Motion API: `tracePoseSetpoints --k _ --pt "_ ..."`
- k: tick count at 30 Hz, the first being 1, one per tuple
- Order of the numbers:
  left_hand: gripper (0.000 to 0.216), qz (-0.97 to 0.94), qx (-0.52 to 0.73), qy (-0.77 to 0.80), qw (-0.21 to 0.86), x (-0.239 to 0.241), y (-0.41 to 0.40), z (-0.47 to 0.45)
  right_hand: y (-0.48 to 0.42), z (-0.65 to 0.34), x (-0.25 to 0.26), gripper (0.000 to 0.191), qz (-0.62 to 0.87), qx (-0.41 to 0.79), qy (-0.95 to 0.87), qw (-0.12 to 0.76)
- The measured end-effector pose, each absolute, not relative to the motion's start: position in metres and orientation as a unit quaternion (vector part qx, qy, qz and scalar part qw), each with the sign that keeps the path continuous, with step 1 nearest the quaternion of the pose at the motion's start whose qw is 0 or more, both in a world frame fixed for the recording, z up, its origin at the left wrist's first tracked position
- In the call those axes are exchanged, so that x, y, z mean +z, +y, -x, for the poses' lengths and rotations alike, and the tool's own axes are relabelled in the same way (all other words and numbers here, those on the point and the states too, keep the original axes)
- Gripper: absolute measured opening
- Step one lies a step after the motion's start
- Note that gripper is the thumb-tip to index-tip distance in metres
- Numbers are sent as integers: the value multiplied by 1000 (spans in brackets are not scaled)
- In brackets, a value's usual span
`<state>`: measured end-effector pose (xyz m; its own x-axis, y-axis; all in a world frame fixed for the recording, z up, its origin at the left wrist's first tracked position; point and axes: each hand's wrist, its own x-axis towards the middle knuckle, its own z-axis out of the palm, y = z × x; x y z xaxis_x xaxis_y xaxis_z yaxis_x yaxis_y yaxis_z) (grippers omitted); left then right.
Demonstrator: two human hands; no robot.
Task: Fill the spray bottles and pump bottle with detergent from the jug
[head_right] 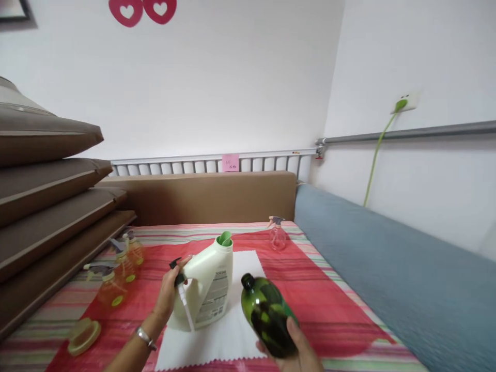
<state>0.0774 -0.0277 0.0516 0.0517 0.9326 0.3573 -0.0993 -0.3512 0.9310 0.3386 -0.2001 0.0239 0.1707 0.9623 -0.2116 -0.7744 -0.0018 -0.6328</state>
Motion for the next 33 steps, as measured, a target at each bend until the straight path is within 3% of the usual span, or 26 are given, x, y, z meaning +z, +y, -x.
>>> tracePoseSetpoints --k 4,9,16,33 --pt "46 -657 542 343 397 56 -29 -95 -185 -381 76 37 371 541 -212 724" --pt "42 -696 509 303 406 62 -23 -118 -167 -418 113 38 458 450 -313 700" --pt "36 -704 496 302 408 70 -19 -133 -154 -440 135 32 526 395 -349 668" --pt "32 -696 499 290 427 74 -23 -138 -126 -454 167 57 660 262 -476 519"
